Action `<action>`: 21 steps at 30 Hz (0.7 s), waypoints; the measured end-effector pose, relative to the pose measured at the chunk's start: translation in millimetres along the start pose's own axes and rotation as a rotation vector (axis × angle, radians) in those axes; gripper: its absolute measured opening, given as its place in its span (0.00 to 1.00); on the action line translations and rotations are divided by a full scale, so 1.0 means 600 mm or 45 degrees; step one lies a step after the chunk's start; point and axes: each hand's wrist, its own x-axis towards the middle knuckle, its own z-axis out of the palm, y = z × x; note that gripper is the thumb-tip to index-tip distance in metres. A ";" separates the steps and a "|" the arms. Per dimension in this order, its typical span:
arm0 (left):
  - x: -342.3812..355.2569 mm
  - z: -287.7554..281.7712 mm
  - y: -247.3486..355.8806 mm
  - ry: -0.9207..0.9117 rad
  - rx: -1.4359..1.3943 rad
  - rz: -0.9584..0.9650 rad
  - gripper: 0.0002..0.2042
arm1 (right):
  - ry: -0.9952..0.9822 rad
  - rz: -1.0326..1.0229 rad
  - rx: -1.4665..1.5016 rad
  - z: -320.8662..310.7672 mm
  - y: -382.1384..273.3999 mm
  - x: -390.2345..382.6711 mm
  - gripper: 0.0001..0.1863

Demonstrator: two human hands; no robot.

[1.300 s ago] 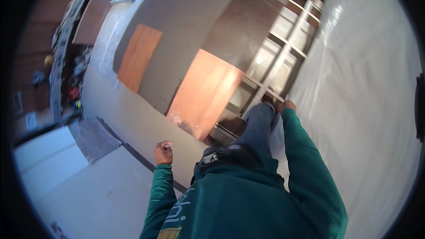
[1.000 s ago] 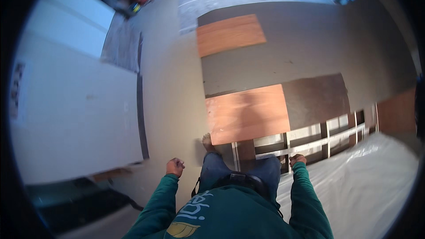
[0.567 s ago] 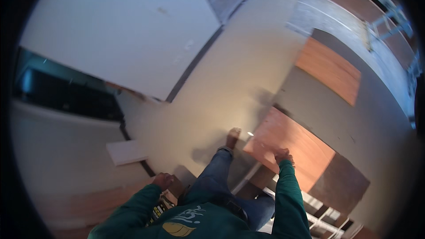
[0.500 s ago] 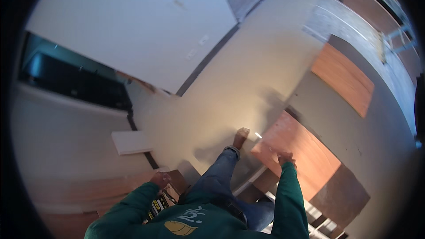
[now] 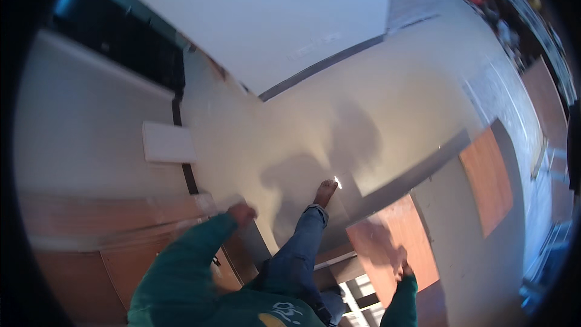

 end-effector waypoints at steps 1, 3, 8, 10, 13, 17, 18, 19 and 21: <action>0.083 -0.031 -0.004 0.022 0.043 -0.085 0.10 | -0.020 0.032 -0.128 -0.029 0.018 -0.027 0.34; 0.222 -0.113 0.014 0.604 -0.228 -0.074 0.14 | -0.071 0.123 -0.351 -0.095 0.039 -0.101 0.30; 0.320 -0.330 0.108 0.959 -1.113 0.399 0.05 | -0.281 0.545 -0.506 -0.180 0.047 -0.353 0.22; 0.288 -0.419 0.097 0.926 -0.717 0.519 0.06 | -0.410 0.743 -0.475 -0.178 0.028 -0.439 0.20; 0.226 -0.535 0.031 1.028 -0.765 0.122 0.06 | -0.053 0.832 0.112 -0.233 -0.066 -0.352 0.28; 0.090 -0.711 -0.160 1.311 -0.272 0.209 0.08 | 0.454 0.734 0.687 -0.333 -0.260 -0.151 0.45; 0.037 -0.750 -0.201 1.312 -0.054 0.176 0.10 | 0.537 0.693 0.778 -0.343 -0.310 -0.117 0.46; -0.009 -0.796 -0.239 1.255 0.122 0.058 0.11 | 0.498 0.666 0.902 -0.356 -0.348 -0.096 0.46; -0.103 -0.867 -0.304 1.189 0.618 0.143 0.15 | 0.395 0.788 1.077 -0.361 -0.409 -0.066 0.43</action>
